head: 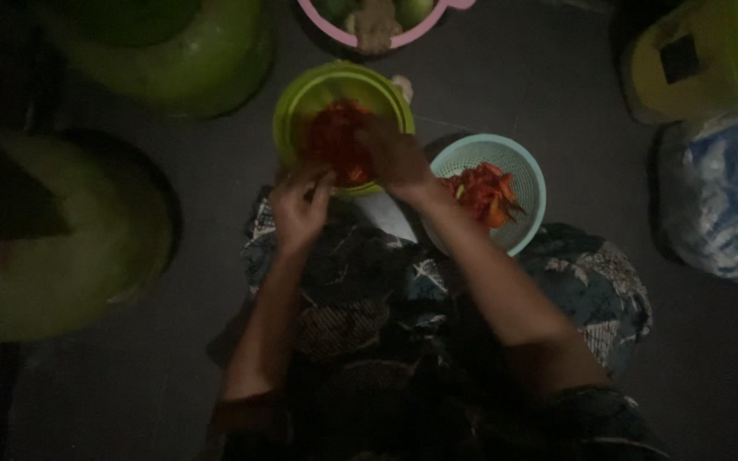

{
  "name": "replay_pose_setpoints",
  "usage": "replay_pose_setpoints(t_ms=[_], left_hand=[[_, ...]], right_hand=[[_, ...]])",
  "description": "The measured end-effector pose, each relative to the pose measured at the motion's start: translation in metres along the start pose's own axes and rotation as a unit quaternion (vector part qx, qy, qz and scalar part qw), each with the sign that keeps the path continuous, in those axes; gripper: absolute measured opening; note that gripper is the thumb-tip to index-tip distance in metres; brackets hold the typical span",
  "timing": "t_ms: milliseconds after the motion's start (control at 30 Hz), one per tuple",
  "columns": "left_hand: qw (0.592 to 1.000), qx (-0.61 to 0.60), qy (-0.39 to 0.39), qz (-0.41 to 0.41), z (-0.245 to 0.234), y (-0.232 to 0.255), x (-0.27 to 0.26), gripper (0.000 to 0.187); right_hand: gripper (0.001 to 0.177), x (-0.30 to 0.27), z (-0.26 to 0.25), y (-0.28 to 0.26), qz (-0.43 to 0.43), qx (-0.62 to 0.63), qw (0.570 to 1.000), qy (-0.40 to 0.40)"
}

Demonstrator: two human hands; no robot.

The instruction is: The person slices tomatoes with a knife and places the pieces into a green bowl.

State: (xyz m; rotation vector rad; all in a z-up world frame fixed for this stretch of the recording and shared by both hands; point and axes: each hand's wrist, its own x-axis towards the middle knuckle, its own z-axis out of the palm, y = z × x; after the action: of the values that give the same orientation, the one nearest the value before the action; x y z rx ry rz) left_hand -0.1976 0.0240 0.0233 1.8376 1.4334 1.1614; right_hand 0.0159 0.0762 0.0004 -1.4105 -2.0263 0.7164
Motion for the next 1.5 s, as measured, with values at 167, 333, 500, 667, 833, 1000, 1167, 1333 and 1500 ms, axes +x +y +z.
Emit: replay_pose_setpoints(t_ms=[167, 333, 500, 667, 833, 1000, 1167, 1333, 1500], left_hand=[[0.999, -0.011, -0.044, -0.010, 0.010, -0.008, 0.004, 0.018], [0.995, -0.031, 0.023, 0.093, 0.012, -0.008, 0.005, 0.011], [0.999, -0.041, 0.003, 0.032, 0.010, -0.008, 0.009, 0.012], [0.999, -0.002, 0.001, 0.051, 0.016, -0.012, 0.016, 0.013], [0.999, -0.014, -0.008, 0.051, 0.019, -0.023, 0.009, 0.015], [0.999, 0.012, -0.033, 0.033, 0.021, -0.040, 0.003, 0.013], [0.991, -0.005, -0.023, 0.134, 0.024, -0.038, 0.008, 0.006], [0.992, 0.030, -0.018, 0.119, 0.017, -0.020, 0.000, 0.005], [0.997, -0.018, -0.004, 0.080, 0.017, -0.008, 0.004, 0.010]], right_hand=[[0.038, 0.014, 0.021, -0.010, 0.117, 0.037, 0.991, -0.048], [0.038, 0.026, 0.038, 0.001, 0.062, -0.029, 0.995, 0.069], [0.039, 0.011, 0.034, 0.023, 0.172, 0.051, 0.983, -0.043], [0.034, 0.000, 0.054, 0.017, -0.037, -0.068, 0.996, -0.044], [0.043, 0.021, 0.059, 0.034, 0.179, -0.057, 0.977, -0.097], [0.078, -0.023, 0.075, 0.048, -0.086, 0.051, 0.995, -0.028], [0.055, -0.029, 0.099, 0.044, -0.133, -0.083, 0.987, 0.034], [0.051, -0.001, 0.090, 0.016, -0.113, -0.080, 0.980, 0.146], [0.034, 0.013, 0.043, -0.002, 0.094, 0.126, 0.985, 0.077]])
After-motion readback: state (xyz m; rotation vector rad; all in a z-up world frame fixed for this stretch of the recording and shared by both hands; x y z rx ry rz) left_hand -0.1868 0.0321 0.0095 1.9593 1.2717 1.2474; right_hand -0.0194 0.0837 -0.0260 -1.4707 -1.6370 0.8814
